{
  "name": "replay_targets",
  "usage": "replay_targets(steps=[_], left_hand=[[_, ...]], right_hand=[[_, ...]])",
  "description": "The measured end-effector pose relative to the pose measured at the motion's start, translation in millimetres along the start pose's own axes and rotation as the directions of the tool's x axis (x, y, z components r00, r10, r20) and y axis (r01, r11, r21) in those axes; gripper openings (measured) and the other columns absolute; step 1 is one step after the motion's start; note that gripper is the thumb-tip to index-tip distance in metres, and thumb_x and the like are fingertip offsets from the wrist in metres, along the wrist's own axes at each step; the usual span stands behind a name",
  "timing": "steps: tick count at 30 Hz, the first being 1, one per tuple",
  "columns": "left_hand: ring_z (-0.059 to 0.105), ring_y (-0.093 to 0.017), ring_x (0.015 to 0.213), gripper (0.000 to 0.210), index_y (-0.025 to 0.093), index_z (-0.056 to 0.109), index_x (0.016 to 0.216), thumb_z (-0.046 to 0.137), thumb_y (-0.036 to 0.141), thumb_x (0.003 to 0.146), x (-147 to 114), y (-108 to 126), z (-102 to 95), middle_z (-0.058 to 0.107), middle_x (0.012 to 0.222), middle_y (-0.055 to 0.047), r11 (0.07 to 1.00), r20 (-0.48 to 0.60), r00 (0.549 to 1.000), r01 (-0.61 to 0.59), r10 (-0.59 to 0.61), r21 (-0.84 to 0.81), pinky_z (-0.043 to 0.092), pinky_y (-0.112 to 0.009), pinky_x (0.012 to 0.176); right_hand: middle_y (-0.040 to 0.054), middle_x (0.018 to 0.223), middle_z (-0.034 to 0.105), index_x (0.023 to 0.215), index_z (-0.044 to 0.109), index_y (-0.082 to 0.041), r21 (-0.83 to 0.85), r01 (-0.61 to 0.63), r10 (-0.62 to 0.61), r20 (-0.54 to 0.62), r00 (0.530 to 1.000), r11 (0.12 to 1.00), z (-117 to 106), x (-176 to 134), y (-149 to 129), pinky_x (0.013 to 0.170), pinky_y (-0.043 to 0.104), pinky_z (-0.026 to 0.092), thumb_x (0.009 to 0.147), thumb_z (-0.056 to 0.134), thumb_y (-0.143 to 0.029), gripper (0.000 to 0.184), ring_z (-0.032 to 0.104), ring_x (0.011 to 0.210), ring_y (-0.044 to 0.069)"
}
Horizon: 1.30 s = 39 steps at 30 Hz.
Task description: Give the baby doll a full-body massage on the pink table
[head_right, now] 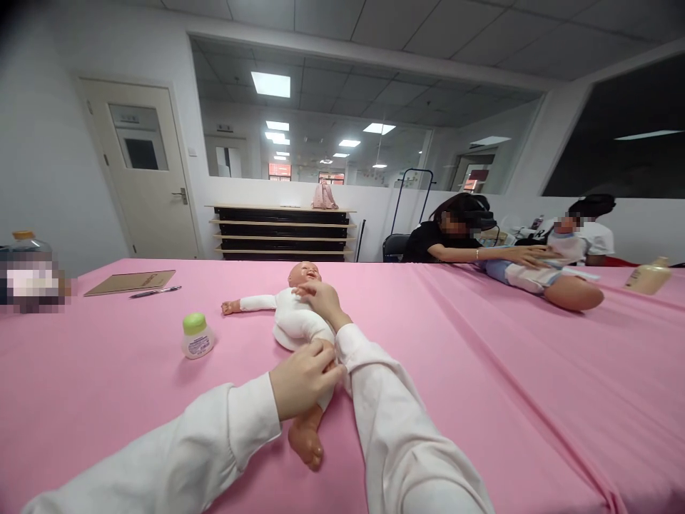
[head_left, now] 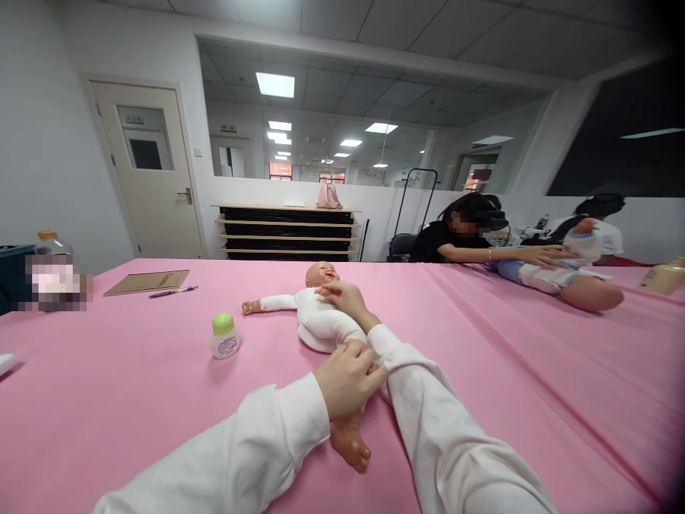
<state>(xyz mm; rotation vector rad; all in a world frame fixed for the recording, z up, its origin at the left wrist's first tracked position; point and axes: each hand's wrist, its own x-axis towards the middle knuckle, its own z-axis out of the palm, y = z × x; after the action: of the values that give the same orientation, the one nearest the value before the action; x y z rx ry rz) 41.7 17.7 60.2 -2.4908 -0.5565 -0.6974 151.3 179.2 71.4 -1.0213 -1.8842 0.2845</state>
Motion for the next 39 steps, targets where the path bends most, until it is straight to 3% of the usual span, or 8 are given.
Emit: replay_targets(steps=[3,7,11,13,15,20,31,39], left_hand=[[0.048,-0.019,0.076,0.02,0.015,0.054,0.088,0.034,0.017,0.086,-6,2,22.0,0.051,0.076,-0.006,1.0,-0.067,0.998,-0.023,0.022,-0.007,0.04,-0.03,0.058],[0.048,-0.017,0.065,0.024,0.016,0.053,0.096,0.034,0.024,0.085,-23,-1,30.2,0.055,0.076,-0.006,0.999,-0.356,0.934,0.009,-0.027,-0.052,0.036,-0.029,0.052],[0.051,-0.016,0.065,0.027,0.015,0.054,0.093,0.034,0.032,0.086,-44,-9,21.8,0.059,0.077,-0.005,0.993,-0.584,0.805,0.055,-0.106,-0.104,0.036,-0.029,0.053],[0.052,-0.016,0.065,0.029,0.015,0.055,0.089,0.034,0.033,0.087,-54,-10,16.1,0.061,0.076,-0.006,0.99,-0.591,0.796,0.08,-0.131,-0.112,0.038,-0.029,0.054],[0.052,-0.015,0.063,0.031,0.015,0.056,0.085,0.034,0.037,0.086,-62,-11,11.9,0.061,0.076,-0.006,0.993,-0.553,0.825,0.07,-0.113,-0.098,0.039,-0.029,0.054],[0.051,-0.012,0.053,0.018,0.017,0.055,0.071,0.044,0.029,0.079,-72,-7,11.5,0.056,0.058,-0.001,0.992,-0.401,0.914,0.013,-0.063,-0.126,0.037,-0.025,0.047],[0.053,-0.01,0.052,0.006,0.016,0.05,0.079,0.047,0.021,0.079,-67,14,-15.6,0.06,0.062,0.0,0.964,-0.486,0.868,-0.037,-0.099,-0.262,0.041,-0.021,0.048],[0.043,-0.009,0.04,0.004,0.017,0.047,0.072,0.044,0.017,0.076,-83,41,-47.1,0.052,0.05,0.003,0.959,-0.482,0.875,-0.096,-0.046,-0.266,0.026,-0.024,0.039]], right_hand=[[-0.001,0.095,0.068,0.09,0.068,-0.025,-0.097,0.071,-0.069,0.021,0.997,0.993,8,-8,5,0.089,0.03,0.042,0.071,0.058,-0.018,0.023,0.059,0.096,0.017],[0.0027,0.1,0.065,0.099,0.062,-0.02,0.052,0.007,0.01,-0.322,0.947,0.999,3,-25,18,0.088,0.028,0.042,0.077,0.049,-0.021,0.025,0.058,0.094,0.015],[0.0068,0.112,0.059,0.105,0.055,-0.018,0.235,-0.247,0.34,-0.708,0.62,0.94,-20,-49,51,0.085,0.03,0.044,0.078,0.049,-0.033,0.031,0.057,0.098,0.017],[0.011,0.114,0.058,0.106,0.05,-0.015,0.398,-0.412,0.548,-0.754,0.363,0.82,-32,-60,69,0.085,0.031,0.044,0.078,0.05,-0.036,0.036,0.057,0.099,0.019],[0.014,0.111,0.059,0.102,0.048,-0.013,0.488,-0.474,0.647,-0.717,0.26,0.732,-38,-66,81,0.086,0.032,0.044,0.076,0.052,-0.039,0.037,0.057,0.1,0.021],[0.016,0.114,0.057,0.099,0.045,-0.014,0.478,-0.526,0.683,-0.659,0.315,0.703,-37,-72,82,0.091,0.034,0.042,0.076,0.054,-0.033,0.031,0.055,0.107,0.023],[0.0142,0.113,0.059,0.107,0.046,-0.015,0.484,-0.528,0.689,-0.655,0.31,0.698,-37,-77,81,0.083,0.038,0.048,0.072,0.054,-0.027,0.038,0.06,0.099,0.024],[0.0121,0.117,0.057,0.111,0.049,-0.015,0.406,-0.324,0.502,-0.804,0.318,0.855,-35,-89,54,0.093,0.036,0.041,0.079,0.044,-0.028,0.035,0.053,0.109,0.021]])
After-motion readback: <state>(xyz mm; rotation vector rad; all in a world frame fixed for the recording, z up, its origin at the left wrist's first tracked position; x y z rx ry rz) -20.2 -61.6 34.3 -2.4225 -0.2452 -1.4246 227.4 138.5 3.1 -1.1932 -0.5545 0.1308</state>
